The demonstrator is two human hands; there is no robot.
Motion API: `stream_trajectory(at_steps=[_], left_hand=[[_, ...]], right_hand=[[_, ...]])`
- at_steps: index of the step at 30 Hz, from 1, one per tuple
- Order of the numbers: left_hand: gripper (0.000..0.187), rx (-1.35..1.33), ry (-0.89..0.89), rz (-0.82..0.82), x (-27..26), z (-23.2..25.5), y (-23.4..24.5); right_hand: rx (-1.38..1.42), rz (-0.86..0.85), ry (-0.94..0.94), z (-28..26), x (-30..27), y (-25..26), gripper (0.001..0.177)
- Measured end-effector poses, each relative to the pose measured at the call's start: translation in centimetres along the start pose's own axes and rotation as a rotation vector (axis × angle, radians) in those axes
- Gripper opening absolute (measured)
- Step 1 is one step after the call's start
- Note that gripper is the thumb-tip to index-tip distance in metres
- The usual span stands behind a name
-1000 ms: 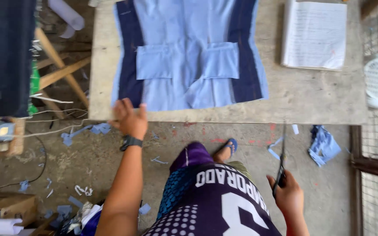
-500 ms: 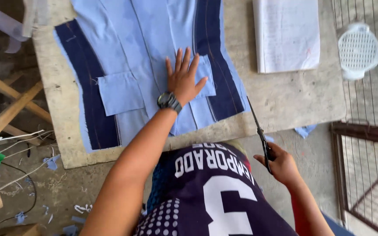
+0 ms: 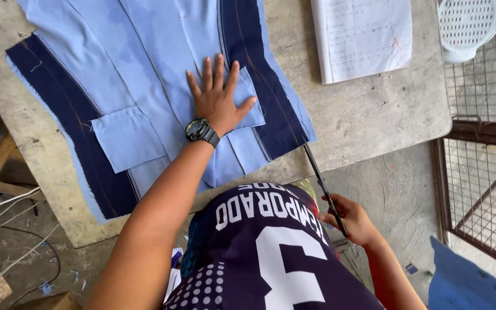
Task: The person measures and marks a light blue fabric piece with a ruler and chalk, then uses shears to cut along the marked lines. The person handles the fabric, ruler, chalk, and shears on a worktable in a workshop.
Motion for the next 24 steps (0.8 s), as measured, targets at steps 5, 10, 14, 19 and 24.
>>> stream_trajectory(at_steps=[5,10,14,19,24], left_hand=[[0.087,-0.011,0.002,-0.008,-0.1,0.0,0.2],[0.087,-0.005,0.014,-0.034,-0.1,-0.2,0.0],[0.087,-0.009,0.007,-0.031,0.1,0.0,0.1],[0.087,-0.018,0.003,-0.027,0.1,-0.2,-0.1],[0.086,-0.048,-0.018,0.047,0.1,-0.1,-0.1]], right_hand=[[0.130,0.026,0.094,0.8,2.2,-1.0,0.052],[0.143,0.045,0.099,0.1,2.6,-0.8,0.049],[0.049,0.069,0.107,-0.1,2.4,-0.3,0.048],[-0.015,0.060,0.159,1.0,2.4,0.1,0.040],[-0.042,0.063,0.080,0.3,2.5,0.8,0.043]])
Point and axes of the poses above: each hand's wrist, its own x-axis towards the middle knuckle, its own y-axis out of the back of the hand, z = x × y, the point moved 7 cm from there along x, towards the middle knuckle, and after that the axes turned 4 degrees about x, right-handed, at the moved point
